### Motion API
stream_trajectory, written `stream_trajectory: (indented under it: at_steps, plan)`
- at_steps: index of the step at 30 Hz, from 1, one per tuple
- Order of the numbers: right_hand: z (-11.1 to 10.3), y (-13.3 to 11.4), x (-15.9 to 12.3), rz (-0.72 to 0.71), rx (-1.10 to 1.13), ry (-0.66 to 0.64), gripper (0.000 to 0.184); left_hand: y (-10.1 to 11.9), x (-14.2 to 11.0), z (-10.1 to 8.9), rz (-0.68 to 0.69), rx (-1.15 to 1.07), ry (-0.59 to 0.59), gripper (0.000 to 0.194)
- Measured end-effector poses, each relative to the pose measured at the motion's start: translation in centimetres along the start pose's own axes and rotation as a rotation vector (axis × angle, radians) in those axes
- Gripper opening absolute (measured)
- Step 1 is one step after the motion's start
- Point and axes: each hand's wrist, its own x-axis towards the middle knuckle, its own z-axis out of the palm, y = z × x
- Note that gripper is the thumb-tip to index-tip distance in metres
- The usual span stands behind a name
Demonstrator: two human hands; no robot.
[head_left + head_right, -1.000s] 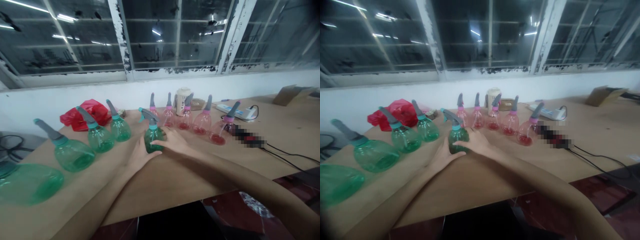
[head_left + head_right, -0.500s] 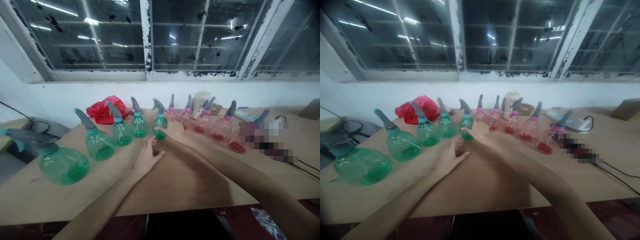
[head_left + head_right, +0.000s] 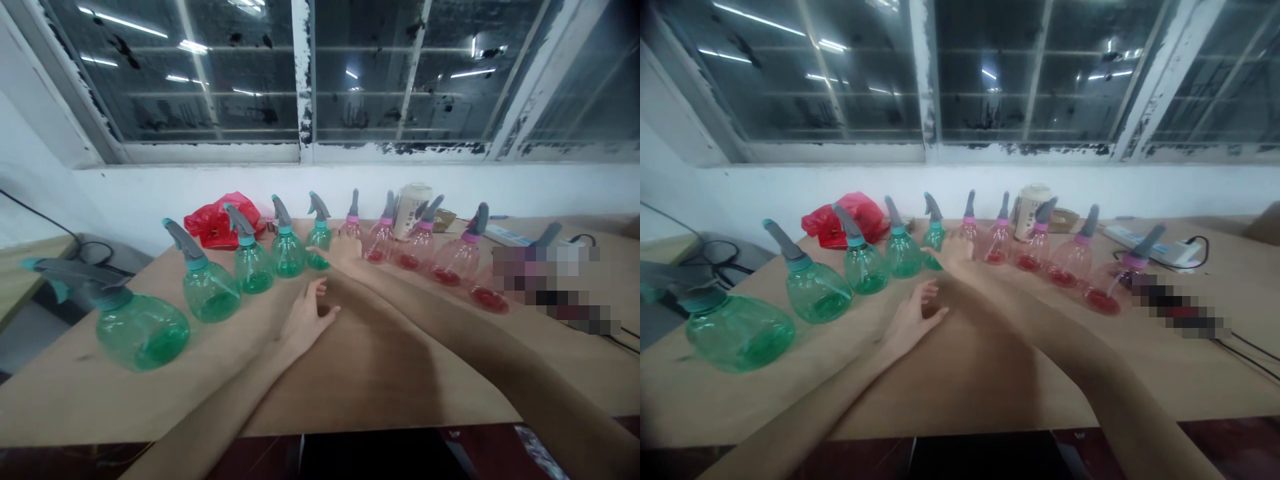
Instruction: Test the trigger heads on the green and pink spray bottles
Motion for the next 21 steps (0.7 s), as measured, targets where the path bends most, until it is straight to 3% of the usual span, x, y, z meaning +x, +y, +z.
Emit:
stream_trajectory:
  at_steps: [4,11,18,21]
  plan:
    - [-0.8,2.1,-0.6,0.056,0.05,0.096,0.078,0.1,0.0,-0.1,0.001,-0.003,-0.004,0.052]
    - [-2.3,6.7,0.2,0.224,0.117,0.141,0.064,0.6,0.1,-0.3,-0.013,-0.021,-0.003,0.046]
    - [-1.7,7.3,3.8,0.263,0.238,0.069,0.069,0.7,0.0,-0.6,-0.021,-0.008,0.013,0.043]
    - [-1.4,7.5,4.7,0.235,0.268,0.032,0.061,0.4,0.1,-0.6,-0.017,-0.008,0.013,0.041]
